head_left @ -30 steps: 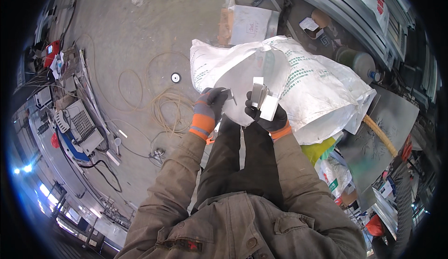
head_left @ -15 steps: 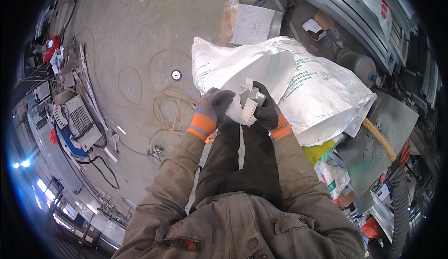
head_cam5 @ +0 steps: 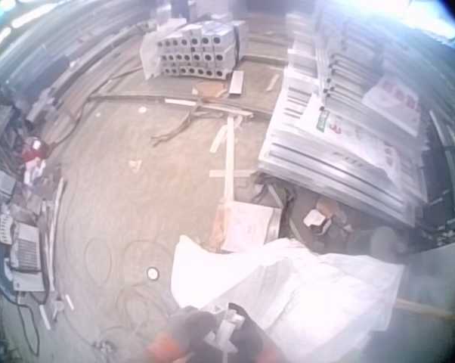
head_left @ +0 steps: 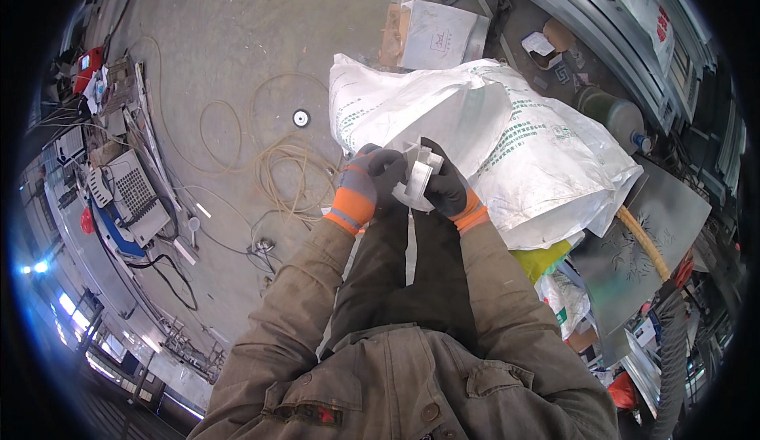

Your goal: The person writes on a white sack with a marker, then picks up small metal pieces from the sack and places them into a larger white sack. The person handles the metal pieces one at a time and transfers them between containers.

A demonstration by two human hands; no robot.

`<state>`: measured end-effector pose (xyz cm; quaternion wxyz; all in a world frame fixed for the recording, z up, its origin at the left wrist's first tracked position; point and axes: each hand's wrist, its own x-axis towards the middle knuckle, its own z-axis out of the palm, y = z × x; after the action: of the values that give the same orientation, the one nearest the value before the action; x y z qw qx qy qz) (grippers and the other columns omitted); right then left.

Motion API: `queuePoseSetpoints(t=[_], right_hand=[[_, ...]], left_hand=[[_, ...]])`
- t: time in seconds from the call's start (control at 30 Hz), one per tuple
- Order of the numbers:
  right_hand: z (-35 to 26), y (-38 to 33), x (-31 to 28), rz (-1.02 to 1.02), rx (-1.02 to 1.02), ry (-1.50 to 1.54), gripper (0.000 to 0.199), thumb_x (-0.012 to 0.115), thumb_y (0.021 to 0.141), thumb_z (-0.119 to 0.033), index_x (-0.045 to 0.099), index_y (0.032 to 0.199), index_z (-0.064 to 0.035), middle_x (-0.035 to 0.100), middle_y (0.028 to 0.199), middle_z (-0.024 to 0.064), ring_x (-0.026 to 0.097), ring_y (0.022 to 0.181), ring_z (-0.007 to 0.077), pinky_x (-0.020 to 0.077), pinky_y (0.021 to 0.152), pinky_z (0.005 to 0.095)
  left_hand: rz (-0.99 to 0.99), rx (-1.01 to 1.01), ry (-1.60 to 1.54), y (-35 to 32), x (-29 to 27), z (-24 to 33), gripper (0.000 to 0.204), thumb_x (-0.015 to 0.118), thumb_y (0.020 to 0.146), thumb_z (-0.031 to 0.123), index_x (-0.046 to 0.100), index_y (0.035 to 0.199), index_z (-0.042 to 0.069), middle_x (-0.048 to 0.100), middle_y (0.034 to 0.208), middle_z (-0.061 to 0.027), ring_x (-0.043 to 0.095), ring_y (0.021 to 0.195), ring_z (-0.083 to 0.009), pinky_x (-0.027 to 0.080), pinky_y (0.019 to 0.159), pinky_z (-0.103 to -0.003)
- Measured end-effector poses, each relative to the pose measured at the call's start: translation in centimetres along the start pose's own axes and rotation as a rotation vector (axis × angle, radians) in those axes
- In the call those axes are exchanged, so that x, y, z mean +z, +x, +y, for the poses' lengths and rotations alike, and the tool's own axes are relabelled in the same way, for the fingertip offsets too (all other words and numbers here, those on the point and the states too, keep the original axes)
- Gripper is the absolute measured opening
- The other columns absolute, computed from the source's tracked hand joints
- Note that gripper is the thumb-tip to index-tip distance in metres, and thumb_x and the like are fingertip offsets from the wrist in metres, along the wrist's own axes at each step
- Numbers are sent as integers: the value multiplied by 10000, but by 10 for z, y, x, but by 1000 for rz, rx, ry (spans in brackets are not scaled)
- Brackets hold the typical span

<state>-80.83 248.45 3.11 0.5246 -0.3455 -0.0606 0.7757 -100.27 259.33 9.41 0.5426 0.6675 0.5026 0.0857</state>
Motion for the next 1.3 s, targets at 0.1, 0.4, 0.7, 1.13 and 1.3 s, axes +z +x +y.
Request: queuePoseSetpoints(t=[0.1,0.4,0.7,1.13,1.3], right_hand=[[-1,2,3,-18,-9,84,909,646,837,-59,340,1693,-36,638,1502,115,643,1364,236,504,1183,378],[-4,9,14,53,-26,69,920,684,836,-93,342,1689,-32,633,1491,109,642,1363,236,519,1169,384],[-12,11,16,53,27,-108,938,772,862,-85,332,1687,-10,646,1483,108,649,1331,216,523,1144,355],[-9,15,17,127,-58,29,911,755,839,-113,395,1674,-55,655,1451,90,659,1300,209,538,1124,353],[-14,11,13,89,-49,71,920,726,825,-119,392,1681,-56,672,1410,93,665,1285,209,551,1109,369]], left_hand=[[76,-63,-36,-1,3,1,174,774,985,207,814,1003,38,711,915,-70,641,833,-177,526,757,-349],[98,-169,-62,8,0,3,185,795,970,188,812,1000,6,684,926,-67,625,791,-147,514,716,-322],[90,-120,1,11,-5,4,170,800,933,265,832,976,103,730,907,-125,706,818,-285,572,742,-407],[181,-32,44,14,-15,3,152,783,947,172,797,969,23,702,910,-80,611,746,-169,512,690,-342],[168,-138,-78,18,-18,1,170,789,948,171,805,1002,11,695,919,-76,602,749,-157,503,693,-332]])
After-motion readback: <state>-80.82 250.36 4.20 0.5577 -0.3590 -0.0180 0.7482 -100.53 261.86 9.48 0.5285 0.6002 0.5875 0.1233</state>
